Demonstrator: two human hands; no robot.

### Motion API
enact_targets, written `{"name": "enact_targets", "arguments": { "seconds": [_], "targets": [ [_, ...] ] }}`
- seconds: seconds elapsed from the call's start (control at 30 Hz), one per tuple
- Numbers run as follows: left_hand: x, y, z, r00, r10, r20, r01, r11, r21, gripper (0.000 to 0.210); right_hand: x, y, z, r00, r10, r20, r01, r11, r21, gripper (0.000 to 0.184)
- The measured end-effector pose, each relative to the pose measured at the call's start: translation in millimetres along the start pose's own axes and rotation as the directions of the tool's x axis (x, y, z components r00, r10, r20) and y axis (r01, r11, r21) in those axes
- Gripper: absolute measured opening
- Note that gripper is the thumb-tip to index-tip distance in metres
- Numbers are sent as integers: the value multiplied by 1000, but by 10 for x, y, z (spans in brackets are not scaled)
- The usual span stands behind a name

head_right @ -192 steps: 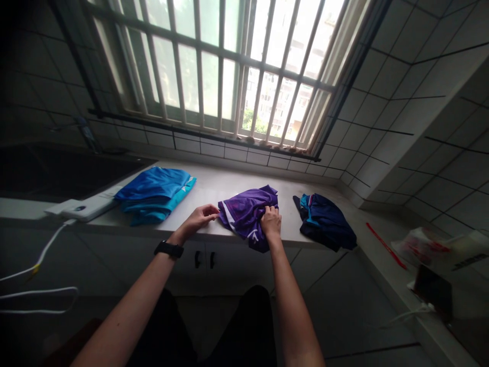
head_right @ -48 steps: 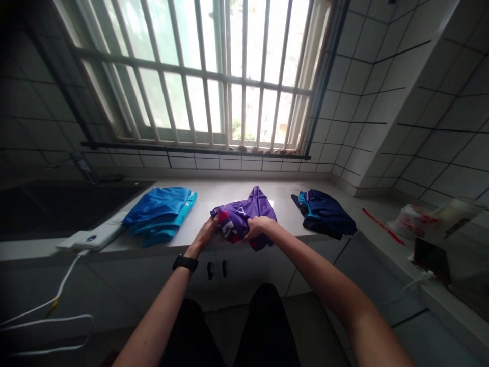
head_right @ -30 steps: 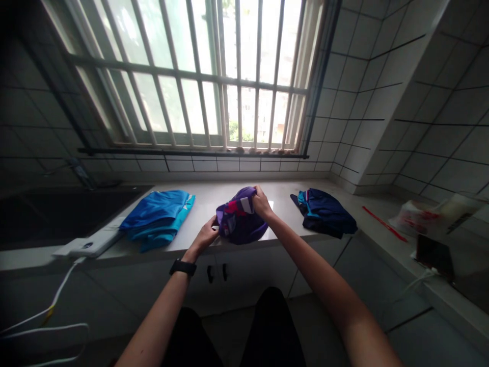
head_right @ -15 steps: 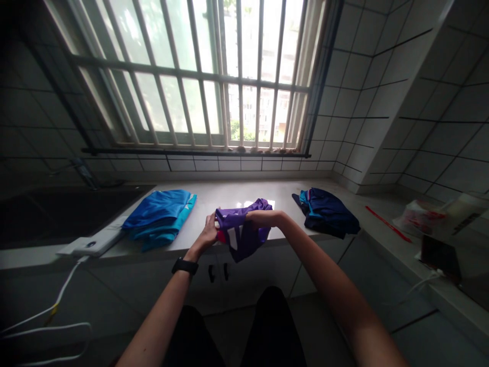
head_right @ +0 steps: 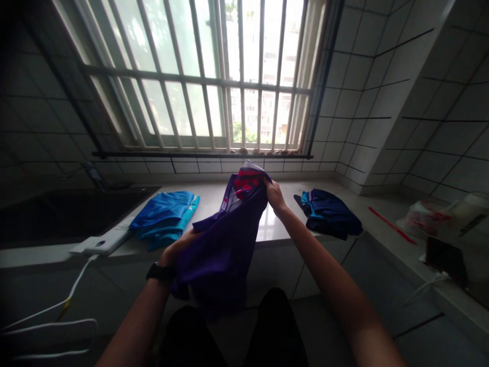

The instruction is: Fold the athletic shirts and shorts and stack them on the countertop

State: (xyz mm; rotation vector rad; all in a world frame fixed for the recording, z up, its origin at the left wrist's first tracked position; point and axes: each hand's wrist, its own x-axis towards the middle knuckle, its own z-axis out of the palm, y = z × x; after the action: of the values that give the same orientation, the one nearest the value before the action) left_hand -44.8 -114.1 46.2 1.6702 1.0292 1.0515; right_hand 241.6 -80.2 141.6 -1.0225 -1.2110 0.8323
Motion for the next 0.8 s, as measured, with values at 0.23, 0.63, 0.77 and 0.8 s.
{"name": "enact_targets", "arguments": {
  "seconds": [0.23, 0.63, 0.77, 0.8],
  "targets": [
    [304, 331, -289, 879, 26, -476, -67, 995, -69, 52, 76, 112, -277, 997, 77, -33, -78, 997, -21, 44],
    [377, 361, -464, 776, 145, -614, 40, 960, 277, 50, 265, 128, -559, 974, -49, -222, 14, 988, -156, 36],
    [478, 248, -482, 767, 207, -607, -101, 974, 204, 45, 212, 152, -498, 968, 146, -202, -117, 982, 150, 29],
    [508, 217, -489, 769, 218, -601, -126, 973, 192, 44, 194, 156, -489, 959, 205, -198, -167, 967, 195, 28]
  ]
}}
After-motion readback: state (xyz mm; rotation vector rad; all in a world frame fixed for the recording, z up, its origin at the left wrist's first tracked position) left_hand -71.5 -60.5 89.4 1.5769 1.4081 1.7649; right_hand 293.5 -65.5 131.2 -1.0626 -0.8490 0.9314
